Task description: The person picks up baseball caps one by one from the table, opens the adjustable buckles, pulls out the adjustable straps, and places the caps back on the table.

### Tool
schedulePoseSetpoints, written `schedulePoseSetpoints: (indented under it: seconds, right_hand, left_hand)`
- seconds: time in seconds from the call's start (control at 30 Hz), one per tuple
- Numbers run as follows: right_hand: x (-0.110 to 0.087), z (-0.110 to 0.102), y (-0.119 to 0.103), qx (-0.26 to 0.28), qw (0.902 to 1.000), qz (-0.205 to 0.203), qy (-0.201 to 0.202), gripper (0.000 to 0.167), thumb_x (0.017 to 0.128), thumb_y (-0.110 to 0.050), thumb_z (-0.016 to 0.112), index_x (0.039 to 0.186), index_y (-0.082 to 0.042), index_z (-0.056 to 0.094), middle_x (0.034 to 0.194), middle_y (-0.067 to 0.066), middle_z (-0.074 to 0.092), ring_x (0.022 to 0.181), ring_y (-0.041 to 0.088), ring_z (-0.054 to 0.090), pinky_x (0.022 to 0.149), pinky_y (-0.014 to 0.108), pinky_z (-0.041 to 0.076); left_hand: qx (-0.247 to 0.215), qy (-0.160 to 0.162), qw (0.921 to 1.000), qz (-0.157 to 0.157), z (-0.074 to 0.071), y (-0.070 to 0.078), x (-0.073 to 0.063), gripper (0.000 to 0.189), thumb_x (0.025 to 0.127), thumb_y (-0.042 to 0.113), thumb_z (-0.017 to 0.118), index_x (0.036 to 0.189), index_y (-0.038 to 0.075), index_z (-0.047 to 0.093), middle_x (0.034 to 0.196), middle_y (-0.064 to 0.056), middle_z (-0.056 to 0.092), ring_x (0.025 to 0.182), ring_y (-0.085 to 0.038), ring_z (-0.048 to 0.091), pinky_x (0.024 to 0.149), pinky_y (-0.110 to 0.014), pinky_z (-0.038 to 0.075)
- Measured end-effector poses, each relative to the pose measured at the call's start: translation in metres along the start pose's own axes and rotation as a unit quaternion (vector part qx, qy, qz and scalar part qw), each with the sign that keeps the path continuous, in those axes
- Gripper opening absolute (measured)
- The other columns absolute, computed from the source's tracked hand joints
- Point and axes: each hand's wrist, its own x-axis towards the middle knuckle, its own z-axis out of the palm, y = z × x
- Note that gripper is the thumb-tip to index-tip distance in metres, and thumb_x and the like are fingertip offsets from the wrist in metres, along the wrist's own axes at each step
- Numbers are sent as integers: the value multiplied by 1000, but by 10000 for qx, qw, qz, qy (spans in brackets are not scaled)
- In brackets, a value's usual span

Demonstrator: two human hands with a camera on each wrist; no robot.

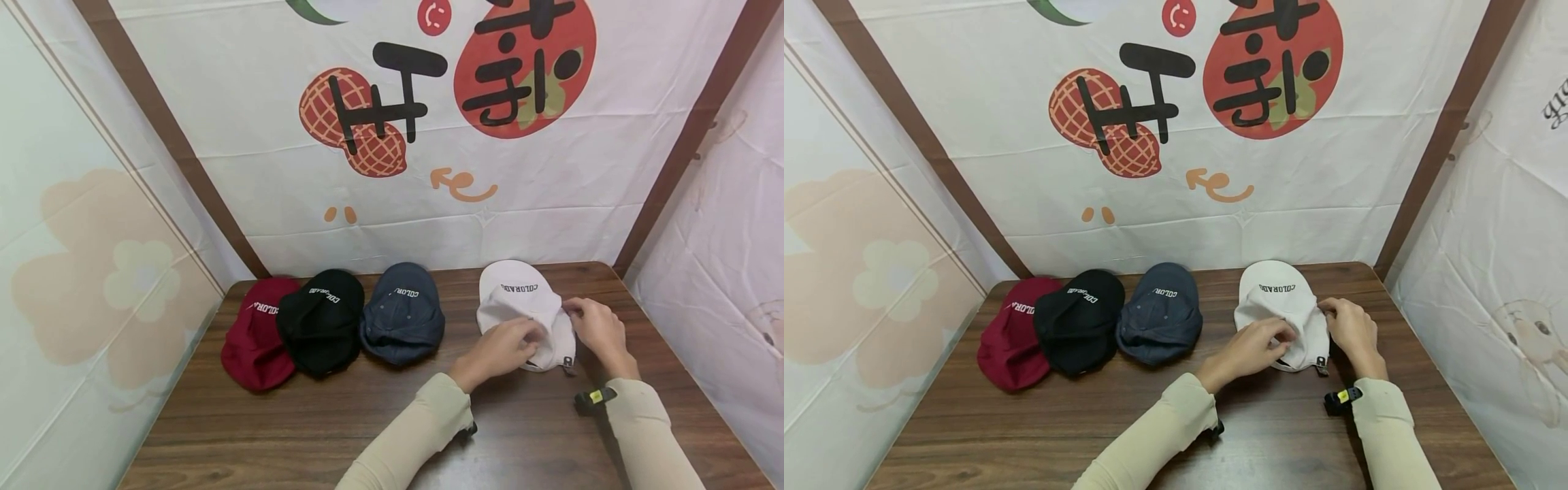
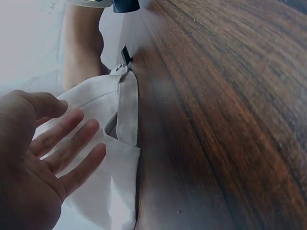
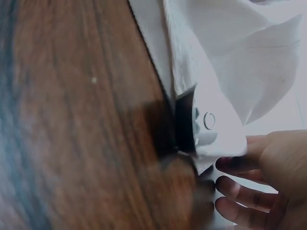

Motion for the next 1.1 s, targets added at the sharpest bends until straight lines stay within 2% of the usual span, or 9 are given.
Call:
schedulePoseSetpoints:
  seconds: [0.27,0.67,0.9,1.1]
  right_hand:
    - [-2,-1,-3,51,10000,22,64,25,103,-18,63,122,-7,76,127,27,71,105,54,68,72,63,49]
    - [-8,-7,-13,158,9993,-74,326,22,101,-17,66,116,-6,77,123,25,73,101,51,70,71,61,50]
    - [-12,-16,-25,177,9966,-295,755,18,99,-17,67,110,-8,79,116,20,75,93,45,72,68,61,50]
    - [-16,-27,-38,183,9938,-321,1047,16,100,-19,67,107,-10,79,114,17,76,91,43,71,67,60,49]
  left_hand:
    - [-142,-49,9999,-4,-3,-1,-3,21,103,19,69,123,18,75,124,7,74,113,0,69,97,-9,49]
    - [-254,140,9991,316,-7,-11,-7,20,98,9,67,114,17,77,118,6,76,109,-3,67,95,-10,48]
    - [-321,118,9993,153,-12,-16,-12,19,98,10,67,113,15,78,113,3,77,108,-4,69,95,-12,50]
    - [-289,158,9995,-36,-20,-21,-19,21,100,13,65,115,19,78,115,8,77,107,-1,69,94,-13,51]
